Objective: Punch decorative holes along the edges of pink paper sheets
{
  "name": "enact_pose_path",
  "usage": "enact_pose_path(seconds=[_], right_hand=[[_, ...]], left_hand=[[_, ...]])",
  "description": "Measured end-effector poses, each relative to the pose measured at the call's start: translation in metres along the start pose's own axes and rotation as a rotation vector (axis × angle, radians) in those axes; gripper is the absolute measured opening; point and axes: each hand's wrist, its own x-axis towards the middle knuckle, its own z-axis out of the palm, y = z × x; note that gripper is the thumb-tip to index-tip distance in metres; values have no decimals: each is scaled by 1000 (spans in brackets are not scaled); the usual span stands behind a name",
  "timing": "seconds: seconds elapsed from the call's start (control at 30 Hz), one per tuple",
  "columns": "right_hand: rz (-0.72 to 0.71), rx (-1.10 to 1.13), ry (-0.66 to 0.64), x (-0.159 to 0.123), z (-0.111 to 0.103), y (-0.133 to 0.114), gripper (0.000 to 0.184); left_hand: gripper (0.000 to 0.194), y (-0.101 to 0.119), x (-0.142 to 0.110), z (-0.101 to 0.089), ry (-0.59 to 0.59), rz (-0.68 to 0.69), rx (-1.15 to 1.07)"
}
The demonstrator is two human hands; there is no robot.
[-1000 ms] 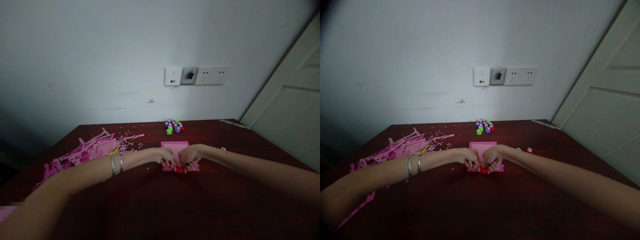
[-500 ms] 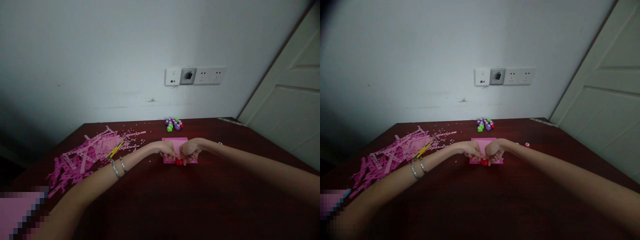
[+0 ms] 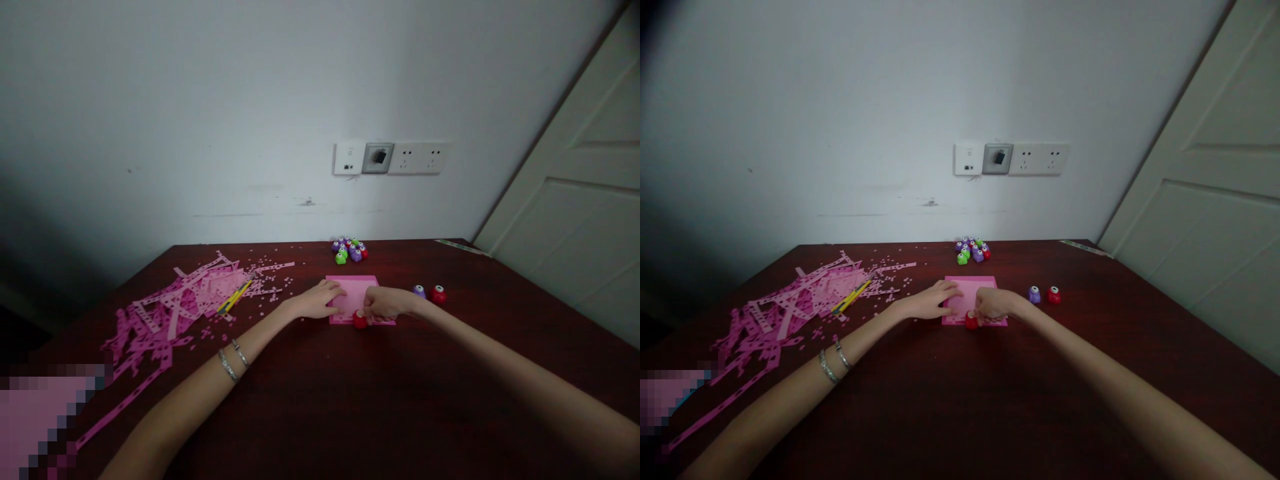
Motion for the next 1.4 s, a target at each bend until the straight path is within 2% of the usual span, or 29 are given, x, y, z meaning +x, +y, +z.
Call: enact_pose_path(seconds=[0.13,0.37,0.6,0.8,1.1,1.4], right_hand=[[26,-37,162,-3,8,5,27],[31,113,311,-16,28,9,35],[31,-136,593,-17,56,7,44],[109,-261,668,-11,74,2,49],[98,-263,656,-12,77,3,41],[63,-296,711,-17,78,0,39]], left_hand=[[50,-2,-3,5,-8,-30,-26],[51,-6,-2,12,5,-60,-62],[48,-3,-4,11,7,-84,-75],[49,-6,-4,12,11,-55,-57],[47,-8,-4,15,32,-45,-78],[47,-8,-4,15,34,-24,-96]])
